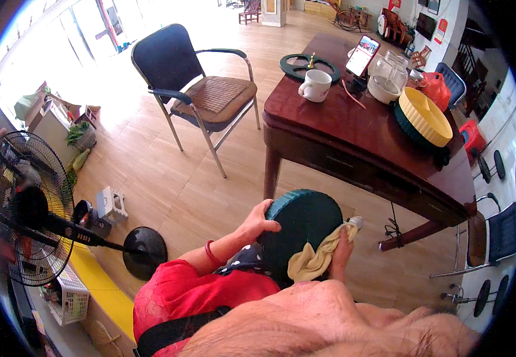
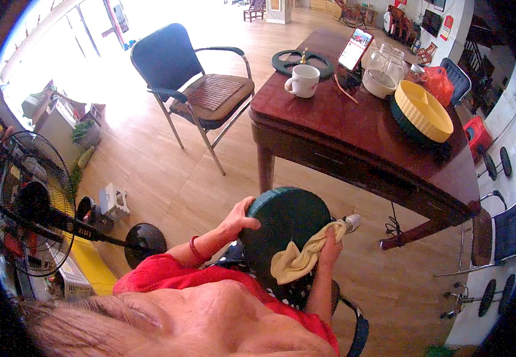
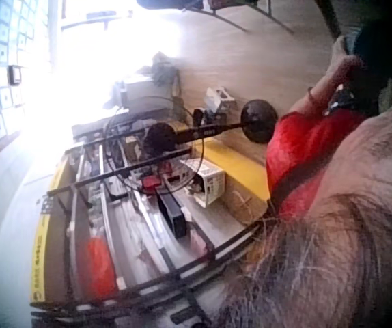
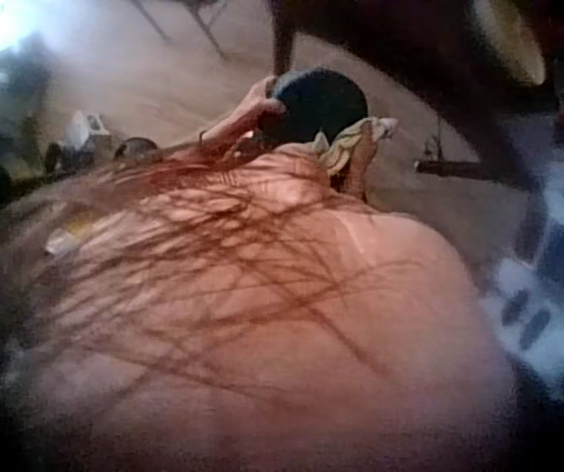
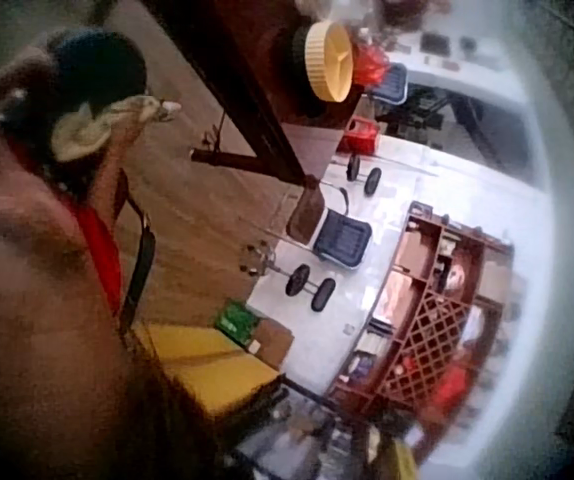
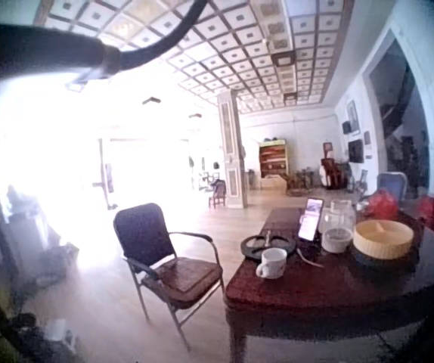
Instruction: The person wipes the exterior of a green container with a cloth, then moves it to a table. The person then reaches into a red bag, retrieves peanuts, and peels them by hand one by one.
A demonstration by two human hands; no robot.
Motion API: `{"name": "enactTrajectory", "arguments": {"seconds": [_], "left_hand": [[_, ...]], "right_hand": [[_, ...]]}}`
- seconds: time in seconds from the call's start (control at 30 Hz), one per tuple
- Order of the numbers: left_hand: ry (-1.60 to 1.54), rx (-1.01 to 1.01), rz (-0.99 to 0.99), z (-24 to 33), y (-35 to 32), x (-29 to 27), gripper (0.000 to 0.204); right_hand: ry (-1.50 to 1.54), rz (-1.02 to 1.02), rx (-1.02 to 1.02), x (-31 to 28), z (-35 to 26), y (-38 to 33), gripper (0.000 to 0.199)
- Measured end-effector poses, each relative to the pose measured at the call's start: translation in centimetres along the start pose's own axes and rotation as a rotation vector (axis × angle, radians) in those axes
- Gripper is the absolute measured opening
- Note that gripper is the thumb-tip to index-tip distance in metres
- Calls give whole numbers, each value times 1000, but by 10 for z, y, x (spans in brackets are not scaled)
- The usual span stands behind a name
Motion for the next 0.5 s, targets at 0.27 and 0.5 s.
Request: {"name": "enactTrajectory", "arguments": {"seconds": [0.27,0.5], "left_hand": [[-242,-24,-28,-13,7,14,48],[-545,-280,99,-53,9,0,37]], "right_hand": [[-813,-331,-1231,156,-164,-145,47],[-766,-402,-1265,175,-177,-91,41]]}}
Point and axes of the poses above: each hand's wrist, its own y-axis towards the middle knuckle, its own x-axis out of the palm, z = x × y, the point moved 10 cm from there along y, towards the middle knuckle, and after that the axes turned 8 degrees about -y, right-handed, at the moved point
